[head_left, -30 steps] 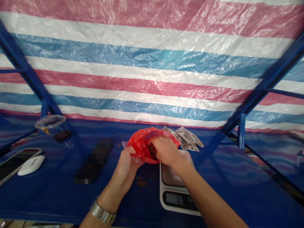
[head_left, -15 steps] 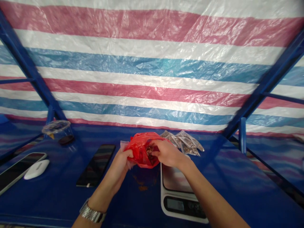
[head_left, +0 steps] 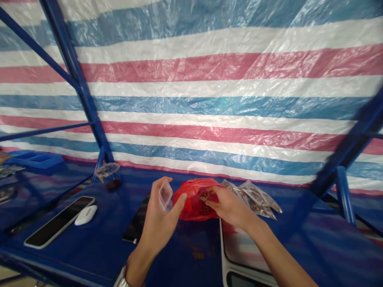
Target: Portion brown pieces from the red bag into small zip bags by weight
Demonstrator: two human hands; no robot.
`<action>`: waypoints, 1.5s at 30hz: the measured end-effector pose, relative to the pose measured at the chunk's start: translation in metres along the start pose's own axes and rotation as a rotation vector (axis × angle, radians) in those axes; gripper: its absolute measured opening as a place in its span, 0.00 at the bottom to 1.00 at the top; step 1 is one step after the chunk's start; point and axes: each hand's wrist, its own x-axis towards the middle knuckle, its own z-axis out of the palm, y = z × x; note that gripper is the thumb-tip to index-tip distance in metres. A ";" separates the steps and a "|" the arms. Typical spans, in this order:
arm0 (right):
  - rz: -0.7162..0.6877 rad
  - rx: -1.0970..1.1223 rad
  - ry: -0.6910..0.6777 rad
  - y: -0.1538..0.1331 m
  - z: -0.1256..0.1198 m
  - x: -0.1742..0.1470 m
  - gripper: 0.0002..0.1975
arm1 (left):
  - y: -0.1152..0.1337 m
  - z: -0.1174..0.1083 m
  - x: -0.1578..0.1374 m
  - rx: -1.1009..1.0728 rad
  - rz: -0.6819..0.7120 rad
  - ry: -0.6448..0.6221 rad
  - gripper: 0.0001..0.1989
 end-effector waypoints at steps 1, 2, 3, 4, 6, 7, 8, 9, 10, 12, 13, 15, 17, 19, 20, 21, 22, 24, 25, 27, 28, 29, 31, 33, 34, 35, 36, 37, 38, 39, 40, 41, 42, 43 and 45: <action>-0.020 0.050 -0.010 -0.003 -0.004 -0.001 0.10 | 0.003 0.003 -0.006 0.004 0.021 -0.062 0.21; -0.039 0.105 -0.029 -0.007 -0.008 -0.004 0.10 | 0.005 0.008 -0.011 0.008 0.025 -0.129 0.19; -0.056 0.160 -0.056 -0.010 -0.013 -0.006 0.11 | 0.006 0.012 -0.017 0.002 0.014 -0.176 0.17; -0.065 0.217 -0.089 -0.014 -0.018 -0.009 0.11 | 0.007 0.017 -0.022 -0.012 -0.006 -0.227 0.15; -0.067 0.328 -0.165 -0.021 -0.029 -0.016 0.13 | 0.006 0.027 -0.029 -0.048 -0.055 -0.337 0.16; -0.064 0.374 -0.196 -0.023 -0.034 -0.019 0.13 | 0.005 0.031 -0.031 -0.055 -0.077 -0.397 0.17; -0.062 0.407 -0.216 -0.024 -0.039 -0.022 0.14 | 0.005 0.034 -0.032 -0.043 -0.095 -0.450 0.18; -0.060 0.425 -0.222 -0.024 -0.044 -0.025 0.14 | 0.005 0.036 -0.033 -0.011 -0.114 -0.488 0.20; -0.059 0.427 -0.216 -0.023 -0.049 -0.029 0.15 | 0.006 0.037 -0.034 0.035 -0.139 -0.510 0.21; -0.058 0.405 -0.187 -0.020 -0.059 -0.035 0.15 | 0.007 0.039 -0.036 0.122 -0.191 -0.523 0.23; -0.059 0.396 -0.173 -0.018 -0.063 -0.039 0.15 | 0.008 0.040 -0.037 0.148 -0.208 -0.534 0.24; -0.059 0.391 -0.158 -0.017 -0.069 -0.048 0.15 | 0.009 0.042 -0.040 0.175 -0.208 -0.571 0.26; -0.051 0.383 -0.147 -0.017 -0.071 -0.057 0.15 | 0.009 0.047 -0.043 0.188 -0.175 -0.623 0.24; -0.032 0.367 -0.142 -0.018 -0.071 -0.067 0.16 | 0.008 0.052 -0.047 0.183 -0.135 -0.663 0.21; -0.019 0.363 -0.143 -0.018 -0.070 -0.071 0.16 | 0.006 0.055 -0.048 0.171 -0.117 -0.679 0.20; -0.004 0.368 -0.144 -0.017 -0.069 -0.075 0.17 | 0.005 0.057 -0.049 0.155 -0.103 -0.691 0.20; 0.012 0.382 -0.145 -0.016 -0.068 -0.078 0.17 | 0.003 0.059 -0.050 0.135 -0.095 -0.698 0.20; 0.052 0.410 -0.132 -0.012 -0.068 -0.085 0.18 | -0.001 0.062 -0.052 0.077 -0.109 -0.716 0.22; 0.071 0.415 -0.117 -0.010 -0.068 -0.088 0.18 | -0.003 0.064 -0.052 0.043 -0.129 -0.728 0.25; 0.090 0.406 -0.086 -0.003 -0.069 -0.095 0.16 | -0.004 0.068 -0.055 -0.007 -0.177 -0.741 0.33; 0.094 0.401 -0.074 0.001 -0.069 -0.099 0.16 | -0.004 0.069 -0.056 -0.007 -0.198 -0.736 0.36; 0.096 0.401 -0.064 0.005 -0.068 -0.103 0.15 | -0.004 0.071 -0.057 0.010 -0.209 -0.726 0.37; 0.101 0.413 -0.049 0.010 -0.067 -0.111 0.15 | -0.001 0.074 -0.059 0.078 -0.185 -0.723 0.33; 0.117 0.422 -0.038 0.013 -0.065 -0.118 0.16 | 0.000 0.076 -0.060 0.145 -0.121 -0.739 0.27; 0.121 0.421 -0.034 0.013 -0.064 -0.121 0.17 | 0.001 0.077 -0.060 0.170 -0.087 -0.754 0.26; 0.122 0.416 -0.028 0.012 -0.063 -0.123 0.17 | 0.001 0.077 -0.059 0.189 -0.057 -0.768 0.27; 0.119 0.408 -0.023 0.011 -0.063 -0.124 0.17 | 0.001 0.077 -0.059 0.205 -0.032 -0.774 0.28; 0.113 0.397 -0.018 0.009 -0.063 -0.125 0.17 | 0.000 0.077 -0.058 0.217 -0.013 -0.776 0.30; 0.104 0.385 -0.015 0.007 -0.063 -0.125 0.17 | 0.000 0.077 -0.057 0.222 0.002 -0.783 0.31; 0.093 0.372 -0.015 0.005 -0.064 -0.125 0.18 | -0.001 0.077 -0.057 0.219 0.012 -0.795 0.32; 0.079 0.360 -0.017 0.003 -0.064 -0.125 0.18 | -0.001 0.076 -0.057 0.211 0.015 -0.808 0.32; 0.064 0.348 -0.022 0.000 -0.065 -0.125 0.18 | -0.001 0.076 -0.057 0.198 0.008 -0.823 0.33; 0.050 0.340 -0.028 -0.003 -0.065 -0.124 0.18 | -0.001 0.075 -0.058 0.181 -0.008 -0.839 0.33; 0.038 0.338 -0.037 -0.005 -0.065 -0.124 0.17 | 0.000 0.075 -0.059 0.163 -0.030 -0.851 0.34; 0.020 0.350 -0.064 -0.010 -0.064 -0.122 0.17 | 0.001 0.075 -0.062 0.134 -0.075 -0.857 0.35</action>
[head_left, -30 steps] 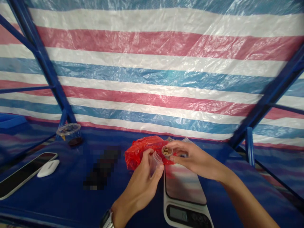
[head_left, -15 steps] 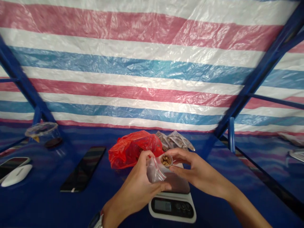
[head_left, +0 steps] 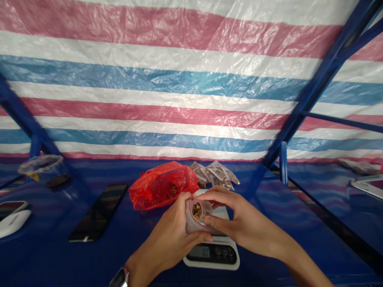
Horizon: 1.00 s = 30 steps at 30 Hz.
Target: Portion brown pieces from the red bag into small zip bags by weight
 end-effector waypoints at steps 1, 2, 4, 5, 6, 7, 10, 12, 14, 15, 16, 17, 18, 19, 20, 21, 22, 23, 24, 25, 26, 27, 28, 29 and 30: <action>-0.003 0.017 -0.013 -0.002 0.002 0.001 0.16 | 0.000 0.001 -0.001 -0.016 -0.011 -0.003 0.34; -0.005 0.042 -0.022 -0.003 0.004 0.003 0.16 | 0.000 0.002 -0.002 -0.025 -0.019 -0.007 0.32; -0.006 0.115 -0.038 -0.005 0.010 0.006 0.16 | -0.001 0.002 -0.004 -0.023 -0.034 -0.017 0.29; 0.004 0.161 -0.056 -0.005 0.013 0.008 0.16 | -0.002 0.002 -0.005 -0.014 -0.038 -0.019 0.28; 0.022 0.212 -0.082 -0.005 0.016 0.010 0.16 | -0.004 0.000 -0.006 -0.002 -0.040 -0.016 0.27; 0.044 0.264 -0.112 -0.004 0.018 0.012 0.17 | -0.005 -0.001 -0.007 0.015 -0.039 -0.006 0.27; 0.092 0.377 -0.163 -0.002 0.023 0.016 0.19 | -0.009 -0.007 -0.009 0.080 -0.042 0.049 0.29; 0.101 0.366 -0.145 -0.002 0.023 0.017 0.20 | -0.011 -0.011 -0.009 0.141 -0.031 0.096 0.28; 0.111 0.268 -0.086 -0.002 0.023 0.018 0.20 | -0.012 -0.013 -0.009 0.208 0.011 0.143 0.24; 0.112 0.203 -0.048 -0.003 0.023 0.018 0.19 | -0.013 -0.014 -0.009 0.235 0.035 0.166 0.23; 0.110 0.138 -0.012 -0.004 0.022 0.018 0.18 | -0.014 -0.014 -0.009 0.253 0.056 0.186 0.22; 0.104 0.078 0.019 -0.006 0.022 0.018 0.18 | -0.014 -0.013 -0.008 0.258 0.072 0.203 0.21; 0.100 0.027 0.043 -0.008 0.021 0.018 0.18 | -0.014 -0.012 -0.008 0.248 0.082 0.217 0.21; 0.096 -0.009 0.066 -0.011 0.021 0.018 0.18 | -0.014 -0.010 -0.007 0.223 0.084 0.225 0.20; 0.092 -0.033 0.086 -0.013 0.020 0.018 0.18 | -0.013 -0.009 -0.006 0.185 0.079 0.229 0.20; 0.088 -0.050 0.107 -0.015 0.020 0.017 0.17 | -0.011 -0.007 -0.005 0.135 0.068 0.228 0.20; 0.082 -0.066 0.124 -0.017 0.019 0.017 0.16 | -0.009 -0.005 -0.005 0.077 0.050 0.219 0.20; 0.071 -0.085 0.137 -0.019 0.018 0.016 0.14 | -0.007 -0.004 -0.004 0.019 0.030 0.209 0.20; 0.056 -0.110 0.142 -0.020 0.017 0.015 0.12 | -0.005 -0.002 -0.003 -0.032 0.014 0.200 0.19; 0.035 -0.144 0.146 -0.020 0.016 0.014 0.11 | -0.004 0.000 -0.003 -0.071 0.005 0.197 0.19; 0.010 -0.181 0.152 -0.021 0.014 0.012 0.10 | -0.003 0.001 -0.003 -0.096 0.002 0.199 0.19; -0.016 -0.214 0.159 -0.022 0.013 0.011 0.11 | -0.002 0.002 -0.002 -0.109 0.006 0.208 0.20; -0.043 -0.239 0.162 -0.022 0.013 0.009 0.12 | -0.001 0.004 -0.002 -0.113 0.015 0.217 0.21; -0.068 -0.253 0.161 -0.024 0.012 0.006 0.13 | -0.001 0.006 -0.002 -0.114 0.025 0.220 0.22; -0.088 -0.255 0.152 -0.025 0.012 0.004 0.14 | 0.000 0.008 -0.003 -0.116 0.035 0.215 0.22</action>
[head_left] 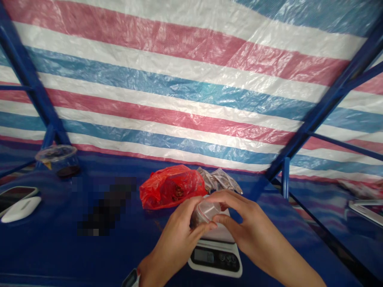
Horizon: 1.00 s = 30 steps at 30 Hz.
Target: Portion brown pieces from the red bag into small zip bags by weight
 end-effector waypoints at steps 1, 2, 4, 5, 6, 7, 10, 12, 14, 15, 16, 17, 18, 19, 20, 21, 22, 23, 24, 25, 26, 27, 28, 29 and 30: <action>-0.012 0.010 -0.009 -0.002 -0.001 -0.003 0.15 | 0.000 0.002 -0.001 -0.006 0.008 -0.008 0.22; -0.011 0.025 -0.015 -0.004 -0.002 -0.005 0.16 | 0.001 0.003 -0.002 -0.015 0.013 -0.018 0.22; 0.020 0.063 -0.007 -0.006 -0.005 -0.011 0.15 | 0.002 0.005 -0.005 -0.040 0.014 -0.039 0.20; 0.041 0.084 0.012 -0.005 -0.007 -0.014 0.13 | 0.002 0.006 -0.006 -0.055 0.013 -0.049 0.19; 0.060 0.115 0.043 -0.003 -0.009 -0.016 0.12 | 0.003 0.007 -0.008 -0.069 0.011 -0.059 0.19; 0.075 0.163 0.089 0.002 -0.012 -0.019 0.10 | 0.004 0.008 -0.009 -0.081 0.008 -0.060 0.18; 0.106 0.401 0.310 0.027 -0.024 -0.023 0.15 | 0.014 0.017 -0.010 -0.101 -0.012 -0.012 0.17; 0.137 0.557 0.485 0.051 -0.034 -0.025 0.18 | 0.025 0.030 -0.007 -0.110 -0.044 0.016 0.18; 0.194 0.660 0.610 0.078 -0.043 -0.027 0.20 | 0.037 0.051 0.000 -0.124 -0.069 -0.005 0.20; 0.221 0.713 0.655 0.090 -0.047 -0.029 0.21 | 0.042 0.064 0.005 -0.119 -0.056 -0.019 0.21; 0.246 0.755 0.689 0.101 -0.050 -0.031 0.21 | 0.046 0.077 0.012 -0.104 -0.015 -0.030 0.22; 0.266 0.782 0.726 0.111 -0.054 -0.034 0.21 | 0.049 0.091 0.019 -0.086 0.021 -0.037 0.21; 0.276 0.794 0.769 0.119 -0.057 -0.037 0.21 | 0.050 0.103 0.026 -0.069 0.058 -0.056 0.19; 0.283 0.789 0.810 0.124 -0.059 -0.040 0.21 | 0.050 0.115 0.033 -0.054 0.070 -0.067 0.19; 0.288 0.767 0.852 0.129 -0.061 -0.043 0.21 | 0.049 0.124 0.039 -0.049 0.062 -0.075 0.19; 0.294 0.733 0.885 0.131 -0.063 -0.046 0.22 | 0.048 0.132 0.044 -0.043 0.058 -0.082 0.19; 0.304 0.693 0.904 0.133 -0.064 -0.049 0.24 | 0.048 0.137 0.048 -0.040 0.050 -0.092 0.18; 0.313 0.653 0.911 0.133 -0.065 -0.050 0.25 | 0.048 0.139 0.051 -0.040 0.046 -0.104 0.18; 0.319 0.618 0.907 0.134 -0.065 -0.052 0.27 | 0.049 0.137 0.052 -0.042 0.045 -0.118 0.18; 0.321 0.589 0.895 0.134 -0.065 -0.053 0.28 | 0.051 0.133 0.052 -0.046 0.046 -0.130 0.17; 0.318 0.563 0.876 0.133 -0.064 -0.053 0.28 | 0.053 0.126 0.050 -0.050 0.050 -0.133 0.17; 0.312 0.534 0.854 0.133 -0.063 -0.052 0.28 | 0.054 0.115 0.046 -0.051 0.052 -0.125 0.16; 0.304 0.499 0.830 0.132 -0.060 -0.052 0.28 | 0.056 0.103 0.040 -0.047 0.051 -0.099 0.16; 0.296 0.457 0.803 0.130 -0.057 -0.050 0.27 | 0.056 0.088 0.032 -0.034 0.048 -0.051 0.15; 0.283 0.409 0.775 0.127 -0.052 -0.048 0.26 | 0.055 0.073 0.021 -0.014 0.020 0.005 0.16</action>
